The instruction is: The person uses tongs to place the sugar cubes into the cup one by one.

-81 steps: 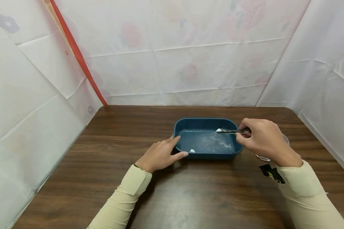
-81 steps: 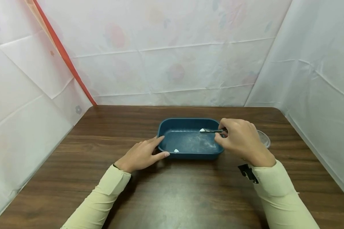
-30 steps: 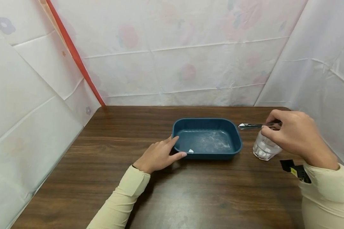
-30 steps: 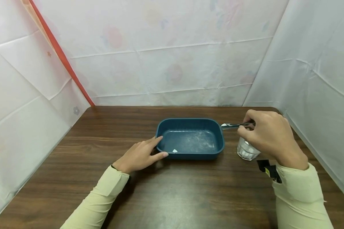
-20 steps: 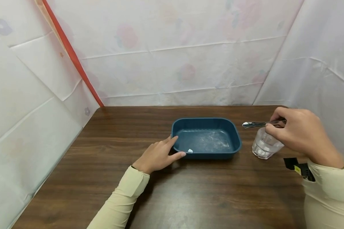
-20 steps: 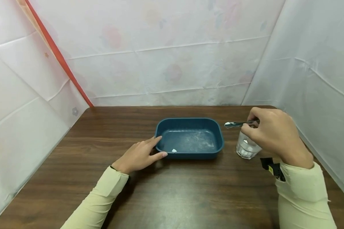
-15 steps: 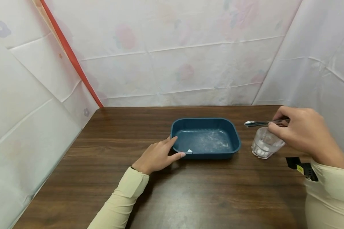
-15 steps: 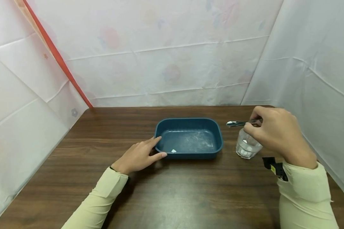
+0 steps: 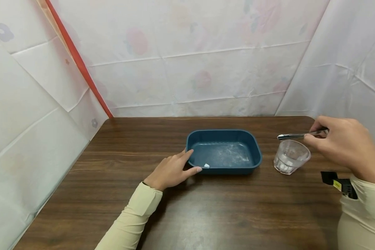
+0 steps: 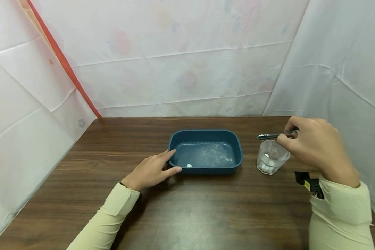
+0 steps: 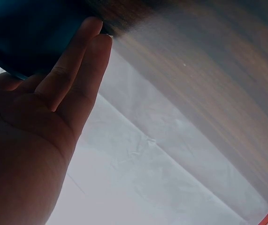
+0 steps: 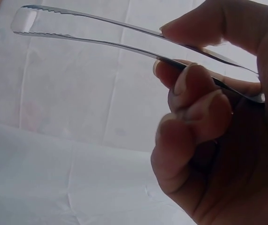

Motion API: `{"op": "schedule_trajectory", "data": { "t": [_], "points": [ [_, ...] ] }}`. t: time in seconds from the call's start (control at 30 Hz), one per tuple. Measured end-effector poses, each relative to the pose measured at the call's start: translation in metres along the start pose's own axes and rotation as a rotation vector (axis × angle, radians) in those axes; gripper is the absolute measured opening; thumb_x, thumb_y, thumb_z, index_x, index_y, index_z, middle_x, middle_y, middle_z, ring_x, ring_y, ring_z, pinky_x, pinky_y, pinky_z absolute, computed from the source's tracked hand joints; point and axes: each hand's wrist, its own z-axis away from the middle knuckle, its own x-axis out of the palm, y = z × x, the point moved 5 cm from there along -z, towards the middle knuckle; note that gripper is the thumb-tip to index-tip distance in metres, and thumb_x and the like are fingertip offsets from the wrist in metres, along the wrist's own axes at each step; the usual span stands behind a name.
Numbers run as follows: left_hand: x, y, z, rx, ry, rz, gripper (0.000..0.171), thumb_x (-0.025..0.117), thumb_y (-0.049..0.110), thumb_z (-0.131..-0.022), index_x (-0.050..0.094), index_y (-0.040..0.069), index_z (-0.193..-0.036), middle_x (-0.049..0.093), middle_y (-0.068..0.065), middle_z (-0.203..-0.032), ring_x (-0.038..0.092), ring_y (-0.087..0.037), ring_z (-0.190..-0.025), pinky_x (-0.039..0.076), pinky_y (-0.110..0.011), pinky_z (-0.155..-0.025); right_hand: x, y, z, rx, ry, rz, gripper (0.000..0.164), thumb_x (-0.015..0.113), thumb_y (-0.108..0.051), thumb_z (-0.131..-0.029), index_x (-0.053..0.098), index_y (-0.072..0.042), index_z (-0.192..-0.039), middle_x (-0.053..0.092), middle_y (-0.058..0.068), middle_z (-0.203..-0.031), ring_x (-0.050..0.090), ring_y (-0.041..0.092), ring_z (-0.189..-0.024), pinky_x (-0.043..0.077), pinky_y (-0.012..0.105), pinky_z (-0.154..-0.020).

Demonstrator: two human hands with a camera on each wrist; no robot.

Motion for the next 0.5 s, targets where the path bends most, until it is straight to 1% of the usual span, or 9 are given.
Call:
{"op": "schedule_trajectory", "data": {
  "t": [0.17, 0.3, 0.4, 0.5],
  "points": [
    [0.0, 0.0, 0.0, -0.001, 0.002, 0.004, 0.088, 0.046, 0.072, -0.095, 0.039, 0.008, -0.155, 0.04, -0.021, -0.153, 0.058, -0.032, -0.126, 0.048, -0.047, -0.1, 0.001, 0.003, -0.002, -0.007, -0.007, 0.013, 0.011, 0.07, -0.018, -0.077, 0.065, -0.021, -0.068, 0.052, -0.008, -0.057, 0.045, 0.017, -0.055, 0.032, 0.033, -0.05],
    [0.0, 0.0, 0.0, -0.003, 0.002, 0.002, 0.087, 0.047, 0.071, -0.095, 0.039, 0.007, -0.155, 0.04, -0.021, -0.153, 0.057, -0.032, -0.126, 0.048, -0.047, -0.101, 0.003, 0.006, -0.003, 0.005, -0.027, 0.023, 0.012, 0.072, -0.021, -0.078, 0.064, -0.021, -0.068, 0.054, -0.007, -0.057, 0.047, 0.018, -0.057, 0.033, 0.034, -0.05],
    [0.0, 0.0, 0.0, -0.008, -0.001, 0.006, 0.088, 0.047, 0.071, -0.095, 0.039, 0.007, -0.155, 0.039, -0.021, -0.154, 0.058, -0.032, -0.125, 0.048, -0.047, -0.1, 0.006, 0.01, -0.004, 0.025, -0.064, 0.033, 0.013, 0.073, -0.024, -0.079, 0.064, -0.022, -0.07, 0.057, -0.006, -0.06, 0.05, 0.019, -0.059, 0.034, 0.036, -0.051],
    [0.0, 0.0, 0.0, -0.014, -0.004, 0.004, 0.089, 0.046, 0.072, -0.095, 0.039, 0.008, -0.155, 0.039, -0.02, -0.154, 0.059, -0.031, -0.124, 0.049, -0.046, -0.1, 0.01, 0.014, -0.005, 0.036, -0.127, 0.052, 0.013, 0.074, -0.027, -0.08, 0.065, -0.021, -0.073, 0.061, -0.005, -0.065, 0.053, 0.019, -0.062, 0.036, 0.036, -0.052]
  ]
}}
